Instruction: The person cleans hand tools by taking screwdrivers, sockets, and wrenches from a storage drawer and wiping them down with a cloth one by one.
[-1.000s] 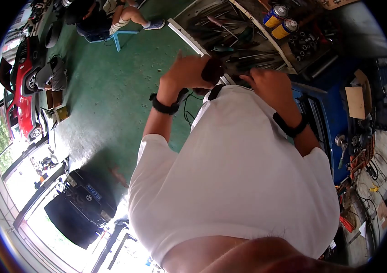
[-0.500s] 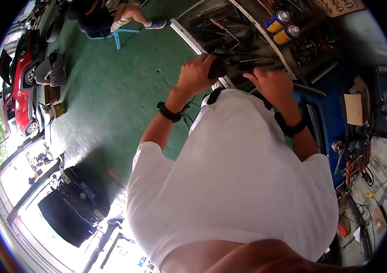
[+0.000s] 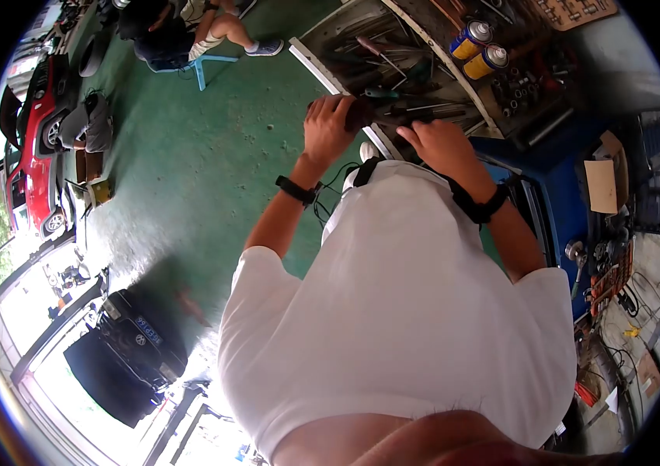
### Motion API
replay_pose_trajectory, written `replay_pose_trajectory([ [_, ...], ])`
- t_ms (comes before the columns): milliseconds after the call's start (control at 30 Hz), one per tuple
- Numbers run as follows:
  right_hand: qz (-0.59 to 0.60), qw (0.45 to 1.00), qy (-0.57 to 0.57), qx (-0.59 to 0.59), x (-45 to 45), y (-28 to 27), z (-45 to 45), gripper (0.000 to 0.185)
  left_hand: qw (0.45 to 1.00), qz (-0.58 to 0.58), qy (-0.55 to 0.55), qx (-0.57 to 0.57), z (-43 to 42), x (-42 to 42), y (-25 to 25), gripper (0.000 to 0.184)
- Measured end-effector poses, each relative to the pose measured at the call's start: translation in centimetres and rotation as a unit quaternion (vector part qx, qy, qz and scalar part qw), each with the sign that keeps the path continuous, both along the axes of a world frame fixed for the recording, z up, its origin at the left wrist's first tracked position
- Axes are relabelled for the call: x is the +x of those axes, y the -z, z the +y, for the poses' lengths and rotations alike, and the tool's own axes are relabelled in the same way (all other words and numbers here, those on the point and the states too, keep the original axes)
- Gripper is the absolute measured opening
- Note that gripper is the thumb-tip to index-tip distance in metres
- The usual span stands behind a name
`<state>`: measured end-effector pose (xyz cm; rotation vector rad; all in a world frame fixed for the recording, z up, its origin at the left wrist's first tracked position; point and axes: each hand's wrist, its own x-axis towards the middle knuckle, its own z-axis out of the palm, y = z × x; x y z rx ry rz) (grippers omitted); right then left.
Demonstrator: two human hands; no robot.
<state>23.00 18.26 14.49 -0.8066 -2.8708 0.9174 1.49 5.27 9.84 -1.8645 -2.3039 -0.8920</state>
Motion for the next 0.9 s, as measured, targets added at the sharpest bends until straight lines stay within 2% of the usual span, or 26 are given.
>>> replay_pose_trajectory([
  [33, -0.007, 0.998, -0.020, 0.053, 0.0, -0.4, -0.1, 0.048, 1.000, -0.013, -0.007, -0.021, 0.0, -0.1, 0.2, 0.038],
  [67, -0.008, 0.998, -0.019, 0.054, 0.0, 0.0, -0.1, 0.048, 0.999, -0.025, -0.015, -0.042, -0.1, -0.2, 0.5, 0.039],
  [100, 0.026, 0.994, -0.037, 0.104, 0.0, 0.6, -0.1, 0.039, 0.999, -0.027, -0.015, -0.042, -0.2, -0.3, 0.6, 0.039],
  [133, 0.060, 0.985, -0.056, 0.154, -0.1, 1.0, 0.0, 0.032, 0.994, -0.044, -0.024, -0.099, -0.4, -0.3, 0.7, 0.039],
  [167, 0.059, 0.985, -0.055, 0.155, -0.2, 1.5, 0.2, 0.032, 0.986, -0.061, -0.033, -0.155, -0.4, -0.4, 0.8, 0.040],
  [233, 0.065, 0.953, -0.091, 0.281, -0.7, 2.0, 0.7, 0.028, 0.975, -0.104, -0.032, -0.193, -0.4, -0.3, 0.9, 0.042],
  [300, 0.038, 0.954, -0.119, 0.274, -1.0, 3.0, 1.5, 0.027, 0.962, -0.147, -0.031, -0.230, -0.3, -0.4, 1.0, 0.045],
  [367, 0.013, 0.952, -0.150, 0.266, -1.0, 4.1, 1.4, 0.027, 0.922, -0.203, 0.001, -0.330, -0.5, -0.9, 1.0, 0.053],
  [533, 0.068, 0.941, -0.182, 0.278, -0.9, 6.8, 1.0, 0.026, 0.896, -0.227, 0.019, -0.382, -0.4, -1.6, 2.0, 0.059],
  [600, 0.088, 0.943, -0.190, 0.258, -1.3, 7.5, 0.6, 0.025, 0.855, -0.309, 0.058, -0.412, -0.8, -2.0, 2.6, 0.058],
  [633, 0.091, 0.939, -0.212, 0.255, -1.6, 7.6, 0.4, 0.023, 0.856, -0.310, 0.055, -0.411, -1.2, -1.9, 3.0, 0.058],
  [700, 0.095, 0.932, -0.232, 0.263, -2.1, 8.1, 0.8, 0.022, 0.801, -0.427, 0.103, -0.406, -1.4, -1.7, 4.1, 0.054],
  [767, 0.126, 0.928, -0.290, 0.198, -2.0, 8.9, 1.0, 0.021, 0.812, -0.416, 0.117, -0.393, -2.0, -1.2, 4.5, 0.055],
  [800, 0.125, 0.927, -0.290, 0.202, -2.0, 8.9, 1.4, 0.021, 0.820, -0.407, 0.127, -0.383, -2.2, -0.9, 4.1, 0.057],
  [867, 0.034, 0.934, -0.323, 0.152, -1.8, 9.0, 1.7, 0.018, 0.818, -0.407, 0.121, -0.388, -2.0, -0.6, 3.6, 0.059],
  [900, 0.046, 0.931, -0.321, 0.166, -1.9, 9.2, 1.9, 0.016, 0.833, -0.377, 0.116, -0.387, -1.8, -0.6, 3.3, 0.059],
])
